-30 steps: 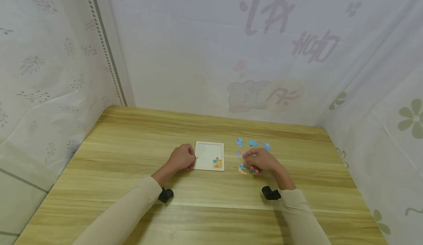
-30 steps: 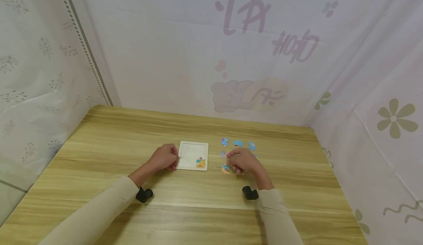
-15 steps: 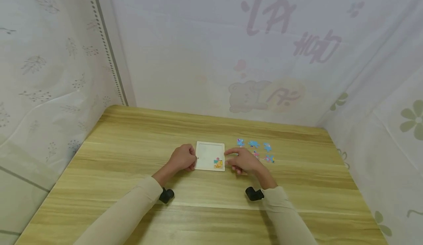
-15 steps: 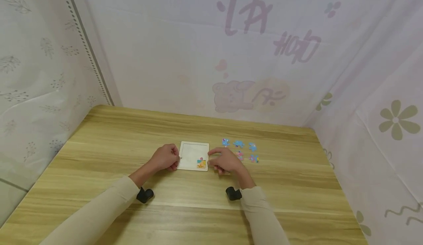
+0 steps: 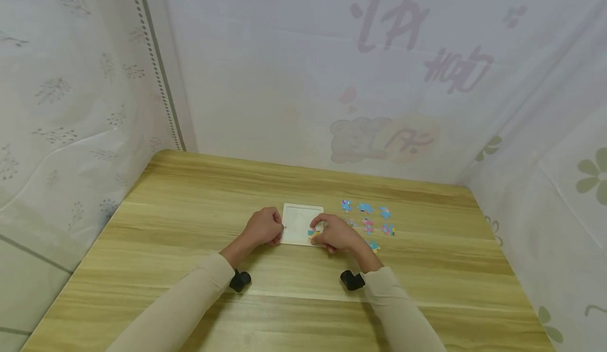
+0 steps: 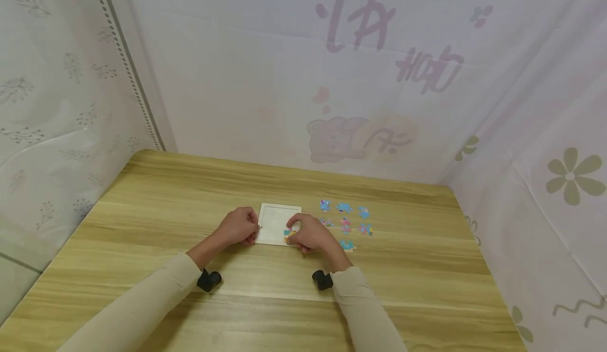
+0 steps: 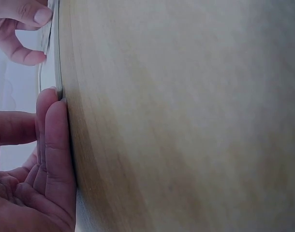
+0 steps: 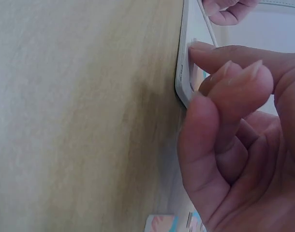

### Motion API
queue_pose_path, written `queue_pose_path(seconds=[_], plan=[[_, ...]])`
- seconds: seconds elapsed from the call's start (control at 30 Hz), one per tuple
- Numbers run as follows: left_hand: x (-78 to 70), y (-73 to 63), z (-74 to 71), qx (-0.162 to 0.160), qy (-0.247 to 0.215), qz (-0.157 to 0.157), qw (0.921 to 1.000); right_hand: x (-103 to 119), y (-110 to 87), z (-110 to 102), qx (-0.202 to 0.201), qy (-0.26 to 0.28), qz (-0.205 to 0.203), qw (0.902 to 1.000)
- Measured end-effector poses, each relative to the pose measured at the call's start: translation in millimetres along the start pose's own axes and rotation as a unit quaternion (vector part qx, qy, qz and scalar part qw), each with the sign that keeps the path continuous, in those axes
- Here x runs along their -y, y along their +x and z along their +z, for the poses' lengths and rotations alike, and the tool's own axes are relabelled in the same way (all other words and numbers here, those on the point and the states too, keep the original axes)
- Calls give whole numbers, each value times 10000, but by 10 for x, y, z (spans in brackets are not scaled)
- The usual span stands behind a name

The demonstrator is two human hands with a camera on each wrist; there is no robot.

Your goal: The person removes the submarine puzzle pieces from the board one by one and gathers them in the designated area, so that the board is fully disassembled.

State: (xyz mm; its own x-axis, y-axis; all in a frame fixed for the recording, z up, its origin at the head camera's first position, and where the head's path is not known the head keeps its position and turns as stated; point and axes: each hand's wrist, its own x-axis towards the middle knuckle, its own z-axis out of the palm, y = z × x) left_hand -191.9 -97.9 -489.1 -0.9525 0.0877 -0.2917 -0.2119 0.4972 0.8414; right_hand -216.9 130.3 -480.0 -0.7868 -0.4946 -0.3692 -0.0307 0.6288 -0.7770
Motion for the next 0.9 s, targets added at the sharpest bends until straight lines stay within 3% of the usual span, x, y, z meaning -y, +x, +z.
queue_pose_path(seconds=[0.13,0.7,0.9], plan=[[-2,0,-1,-8,11,17,10000,-3,26,8,15,-165,10,9999],[-8,0,4,-20,24,78,10000,-17,52,9,113,57,147,9998],[5,10,15,-52,166,152,9997,-11,34,-3,121,377,167,9991]])
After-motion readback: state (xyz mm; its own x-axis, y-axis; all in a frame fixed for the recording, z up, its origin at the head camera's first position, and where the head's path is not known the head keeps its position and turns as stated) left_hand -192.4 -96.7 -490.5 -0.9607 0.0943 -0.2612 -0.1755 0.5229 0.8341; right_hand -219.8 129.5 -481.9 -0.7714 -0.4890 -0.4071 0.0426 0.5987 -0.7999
